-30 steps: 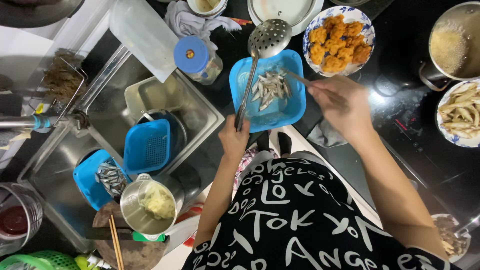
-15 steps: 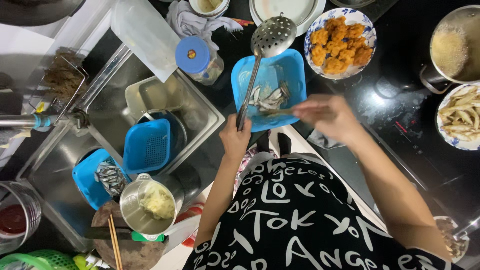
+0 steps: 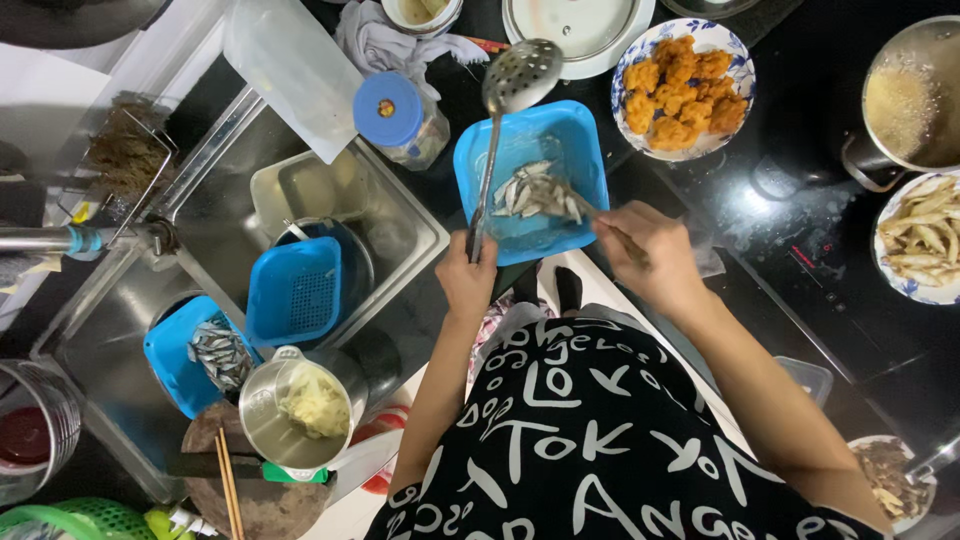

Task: The person deep-fries small fish in a pot of hot oil on an induction cooktop. They use chopsticks to place the fish into the oil and a slotted spoon to remove the cooked fish, placing them onto a plate. The person also handles a blue container of raw fish and transfers some to a strainer in the sink.

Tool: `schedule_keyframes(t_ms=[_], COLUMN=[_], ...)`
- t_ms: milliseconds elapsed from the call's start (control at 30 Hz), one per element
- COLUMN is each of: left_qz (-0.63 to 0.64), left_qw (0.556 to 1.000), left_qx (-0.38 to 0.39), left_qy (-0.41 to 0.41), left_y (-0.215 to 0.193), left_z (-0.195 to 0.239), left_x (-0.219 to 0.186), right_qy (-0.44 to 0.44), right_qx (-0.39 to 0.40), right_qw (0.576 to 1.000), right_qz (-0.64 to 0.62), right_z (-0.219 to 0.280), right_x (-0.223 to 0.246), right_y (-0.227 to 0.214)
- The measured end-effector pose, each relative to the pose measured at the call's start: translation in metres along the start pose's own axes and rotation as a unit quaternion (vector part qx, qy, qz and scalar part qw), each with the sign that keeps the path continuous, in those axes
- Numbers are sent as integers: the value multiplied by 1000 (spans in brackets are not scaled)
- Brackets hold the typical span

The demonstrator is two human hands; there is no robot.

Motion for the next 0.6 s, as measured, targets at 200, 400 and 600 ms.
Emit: schedule_keyframes(t_ms=[200, 400, 600], left_qz=[-10, -10, 14], left_qw=[1000, 999, 999], left_qx=[-12, 8, 35], left_qy=[-5, -33, -37], left_y=[-2, -4, -11], left_z=[0, -10, -17], left_x=[10, 15, 17], right_qy=[23, 52, 61], right_qx=[-6, -24, -66], right_qw=[999, 998, 995], right_qz=[41, 24, 53], right_z=[18, 12, 23], right_x=[-1, 18, 34], right_y=[-11, 12, -8])
Point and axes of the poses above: each hand's wrist, its own z-axis away from the middle knuckle, its own y-axis out of the palm, x = y × z, the point moved 4 cm from there along -z, towards the middle knuckle, and after that the axes turned 1 degree about y, right-handed, at the moved point
